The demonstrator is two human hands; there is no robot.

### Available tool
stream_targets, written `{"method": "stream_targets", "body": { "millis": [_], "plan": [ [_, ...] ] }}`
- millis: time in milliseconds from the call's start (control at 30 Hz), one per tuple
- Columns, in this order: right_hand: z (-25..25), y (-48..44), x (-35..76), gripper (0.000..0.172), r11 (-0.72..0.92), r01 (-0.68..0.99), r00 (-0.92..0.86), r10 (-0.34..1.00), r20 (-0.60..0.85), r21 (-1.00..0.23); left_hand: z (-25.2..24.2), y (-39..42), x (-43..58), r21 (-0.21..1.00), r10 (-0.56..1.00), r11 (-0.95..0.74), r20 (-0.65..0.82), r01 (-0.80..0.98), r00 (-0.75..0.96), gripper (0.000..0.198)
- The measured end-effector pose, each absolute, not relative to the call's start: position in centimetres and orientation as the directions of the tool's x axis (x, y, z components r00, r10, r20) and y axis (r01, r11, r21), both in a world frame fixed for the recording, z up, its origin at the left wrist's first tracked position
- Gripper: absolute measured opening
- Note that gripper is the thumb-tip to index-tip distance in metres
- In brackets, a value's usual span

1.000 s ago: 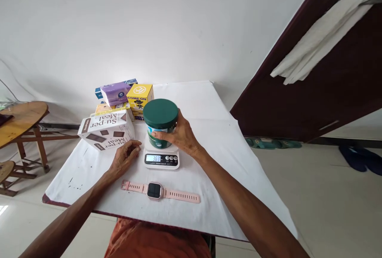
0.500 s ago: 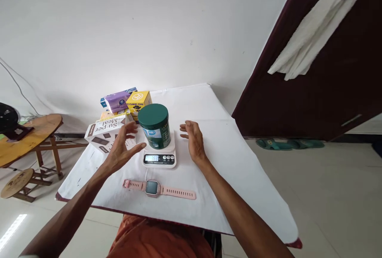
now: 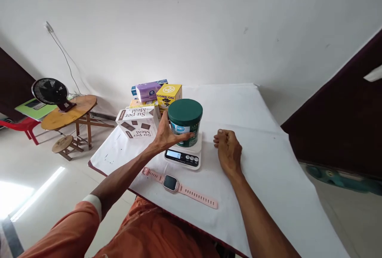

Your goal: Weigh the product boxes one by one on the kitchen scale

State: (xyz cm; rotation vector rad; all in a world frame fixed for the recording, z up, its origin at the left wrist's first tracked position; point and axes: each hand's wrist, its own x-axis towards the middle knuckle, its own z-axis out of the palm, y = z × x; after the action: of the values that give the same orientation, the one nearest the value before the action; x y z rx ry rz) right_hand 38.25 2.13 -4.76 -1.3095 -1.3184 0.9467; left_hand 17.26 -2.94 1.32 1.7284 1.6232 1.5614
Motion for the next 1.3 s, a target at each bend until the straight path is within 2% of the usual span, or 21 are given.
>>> {"method": "stream_targets", "body": {
  "millis": [200,367,467,600,733,833,1033,1133,1200,1267,1300],
  "plan": [
    [-5.0,2.2,38.2,0.039,0.074,0.216,0.110,0.989,0.100,-0.973,3.8,-8.5,14.3,0.720,0.756,-0.351,0.595,0.598,-0.272,0.107],
    [-4.9,2.1,38.2,0.043,0.096,0.222,0.104,0.987,0.121,-0.970,4.4,-15.6,9.3,0.691,0.716,-0.066,0.535,0.720,-0.448,0.096],
    [-4.7,2.1,38.2,0.045,0.100,0.210,0.100,0.987,0.123,-0.973,2.5,-17.6,6.8,0.654,0.674,-0.001,0.559,0.756,-0.483,0.092],
    [-4.6,1.9,38.2,0.044,0.105,0.218,0.092,0.988,0.127,-0.970,-0.2,-17.7,5.4,0.668,0.627,0.044,0.560,0.743,-0.541,0.087],
    [-4.6,1.9,38.2,0.041,0.100,0.228,0.101,0.987,0.125,-0.969,-1.4,-16.8,5.4,0.733,0.611,0.054,0.513,0.678,-0.603,0.080],
    [-4.7,1.9,38.2,0.039,0.096,0.234,0.105,0.987,0.124,-0.968,-2.1,-16.1,5.4,0.756,0.598,0.044,0.504,0.653,-0.623,0.085],
    [-4.9,1.8,38.0,0.040,0.088,0.240,0.127,0.984,0.121,-0.967,-3.0,-15.8,4.6,0.713,0.616,0.053,0.528,0.699,-0.585,0.101],
    [-5.1,2.1,38.2,0.042,0.049,0.208,0.132,0.988,0.077,-0.977,-2.2,-16.9,4.5,0.599,0.583,0.019,0.643,0.800,-0.496,0.112],
    [-4.9,2.6,38.5,0.045,-0.014,0.146,0.129,0.992,0.005,-0.989,-1.4,-18.2,5.2,0.426,0.450,-0.024,0.813,0.905,-0.370,0.114],
    [-4.0,3.4,38.5,0.049,-0.044,0.096,0.117,0.993,-0.033,-0.994,-0.8,-19.5,6.6,0.254,0.327,-0.098,0.921,0.962,-0.210,0.103],
    [-3.3,3.9,38.3,0.052,-0.032,0.093,0.105,0.994,-0.022,-0.995,-0.7,-19.9,7.5,0.208,0.322,-0.161,0.935,0.965,-0.148,0.093]
  ]
}}
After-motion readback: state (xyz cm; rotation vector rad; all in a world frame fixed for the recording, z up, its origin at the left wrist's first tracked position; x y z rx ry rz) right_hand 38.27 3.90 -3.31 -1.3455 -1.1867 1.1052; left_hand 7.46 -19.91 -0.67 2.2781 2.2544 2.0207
